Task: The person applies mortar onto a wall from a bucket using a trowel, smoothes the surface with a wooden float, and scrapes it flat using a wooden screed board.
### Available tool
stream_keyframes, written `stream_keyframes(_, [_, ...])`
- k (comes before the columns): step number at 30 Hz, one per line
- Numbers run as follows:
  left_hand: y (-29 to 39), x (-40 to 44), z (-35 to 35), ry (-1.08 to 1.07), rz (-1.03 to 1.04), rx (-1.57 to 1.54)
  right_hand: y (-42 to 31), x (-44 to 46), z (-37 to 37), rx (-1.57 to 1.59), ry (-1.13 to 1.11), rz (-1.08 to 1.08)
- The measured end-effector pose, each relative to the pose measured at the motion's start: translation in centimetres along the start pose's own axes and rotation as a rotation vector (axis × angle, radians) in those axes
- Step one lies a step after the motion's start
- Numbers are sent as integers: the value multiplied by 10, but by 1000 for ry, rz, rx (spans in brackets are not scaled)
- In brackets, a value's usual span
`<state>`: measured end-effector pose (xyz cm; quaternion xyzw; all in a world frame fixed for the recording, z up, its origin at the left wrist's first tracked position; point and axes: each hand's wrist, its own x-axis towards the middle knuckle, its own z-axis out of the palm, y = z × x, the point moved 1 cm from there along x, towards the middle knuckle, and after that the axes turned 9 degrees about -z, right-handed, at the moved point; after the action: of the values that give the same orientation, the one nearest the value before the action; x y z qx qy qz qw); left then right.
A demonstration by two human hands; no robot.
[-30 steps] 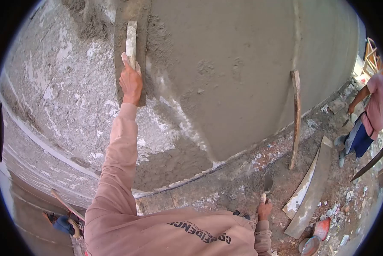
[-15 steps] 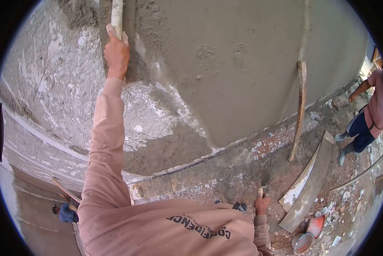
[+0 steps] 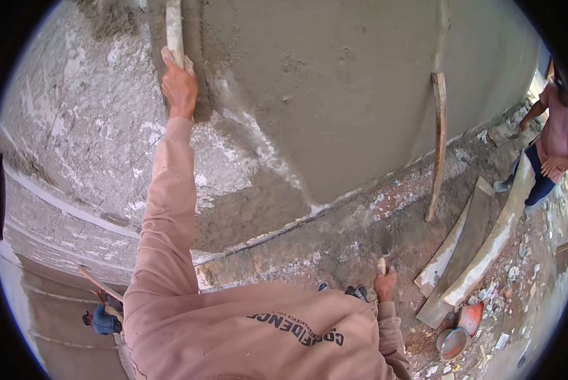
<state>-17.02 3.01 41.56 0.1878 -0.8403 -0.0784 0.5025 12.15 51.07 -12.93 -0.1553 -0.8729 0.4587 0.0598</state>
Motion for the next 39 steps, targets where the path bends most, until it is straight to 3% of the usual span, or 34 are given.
stream_keyframes(3, [30,63,-32,126,23,-17,60,-5,17,184,-28,180])
stream_keyframes(7, [44,54,-31,178,136,18,72,-19,11,241,-5,272])
stream_keyframes(9, [23,23,2,51,122,73,60,-28,1,257,-31,328])
stream_keyframes(12, [-16,-65,51,-84,294,295,71,-34,1,148,-14,269])
stream_keyframes(16, [-79,-169,85,-366,228,254,20,-44,-33,-30,21,49])
stream_keyframes(17, [-81,-197,68,-419,144,190,10,-48,-43,1,30,32])
stream_keyframes(21, [-112,-341,-14,-234,-248,-170,-17,-59,-44,38,64,-153])
stream_keyframes(23, [-138,-403,-51,-183,-333,-223,-72,-56,-43,182,-57,-233])
stream_keyframes(26, [-156,-453,-116,-532,-1049,-605,-157,-54,-11,336,-297,-515])
stream_keyframes(30, [-195,-488,-158,-466,-906,-1019,-297,-91,47,494,-578,-852])
stream_keyframes(31, [-208,-489,-166,-544,-834,-1035,-322,-108,70,527,-619,-905])
stream_keyframes(35, [-222,-430,-201,-496,-597,-1197,-390,-183,162,624,-775,-908])
stream_keyframes(39, [-289,-440,-204,-608,-984,-1354,-410,-239,217,637,-732,-592])
